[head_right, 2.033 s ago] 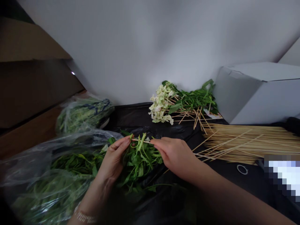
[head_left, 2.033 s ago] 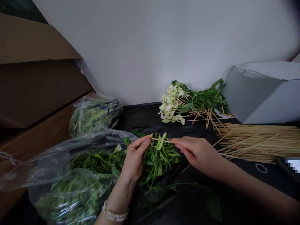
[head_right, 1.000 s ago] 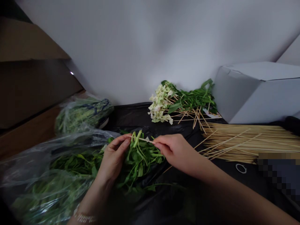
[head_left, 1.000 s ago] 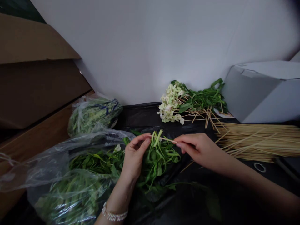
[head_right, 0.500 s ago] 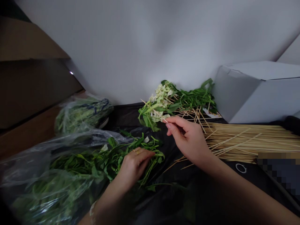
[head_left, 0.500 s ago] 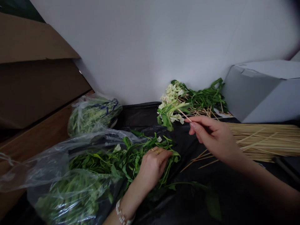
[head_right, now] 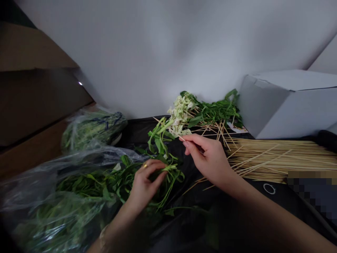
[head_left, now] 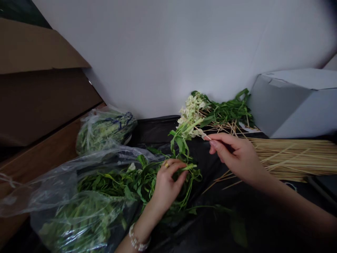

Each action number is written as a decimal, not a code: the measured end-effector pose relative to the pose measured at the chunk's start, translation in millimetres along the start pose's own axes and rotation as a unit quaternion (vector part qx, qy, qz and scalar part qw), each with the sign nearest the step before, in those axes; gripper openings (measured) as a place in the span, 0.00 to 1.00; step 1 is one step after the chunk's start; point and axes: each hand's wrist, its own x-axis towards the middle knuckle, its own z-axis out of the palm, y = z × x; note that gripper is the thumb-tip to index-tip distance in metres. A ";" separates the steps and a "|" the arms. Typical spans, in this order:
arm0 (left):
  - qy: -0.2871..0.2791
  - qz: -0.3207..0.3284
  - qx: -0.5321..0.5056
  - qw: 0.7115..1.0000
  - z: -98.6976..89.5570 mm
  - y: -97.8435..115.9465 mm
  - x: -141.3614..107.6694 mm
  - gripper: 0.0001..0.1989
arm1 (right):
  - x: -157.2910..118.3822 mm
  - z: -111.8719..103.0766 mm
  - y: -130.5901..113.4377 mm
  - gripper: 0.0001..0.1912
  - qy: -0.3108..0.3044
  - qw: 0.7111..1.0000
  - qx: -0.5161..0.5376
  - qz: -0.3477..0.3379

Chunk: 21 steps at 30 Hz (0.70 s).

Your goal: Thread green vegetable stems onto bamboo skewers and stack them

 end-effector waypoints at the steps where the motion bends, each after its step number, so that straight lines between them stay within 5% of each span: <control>1: 0.032 -0.010 -0.044 0.998 -4.3 0.9 1.8 0.05 | -0.2 -0.2 0.9 0.11 0.003 1.000 0.003 0.002; 4: 0.134 -0.080 -0.178 0.972 -16.2 -0.7 6.1 0.04 | -0.8 -0.6 2.3 0.11 0.010 1.000 0.011 0.006; 8: 0.192 -0.215 -0.387 0.876 -23.1 -3.7 11.4 0.10 | -0.2 0.0 1.3 0.11 0.009 1.000 0.009 0.003; 16: 0.130 -0.252 -0.589 0.757 -37.6 3.4 12.7 0.15 | -1.7 -0.5 1.6 0.11 0.011 1.000 0.011 0.008; 21: -0.085 -0.267 -0.658 0.699 -38.9 3.8 6.5 0.14 | -1.0 1.2 1.6 0.11 0.003 1.000 0.010 0.000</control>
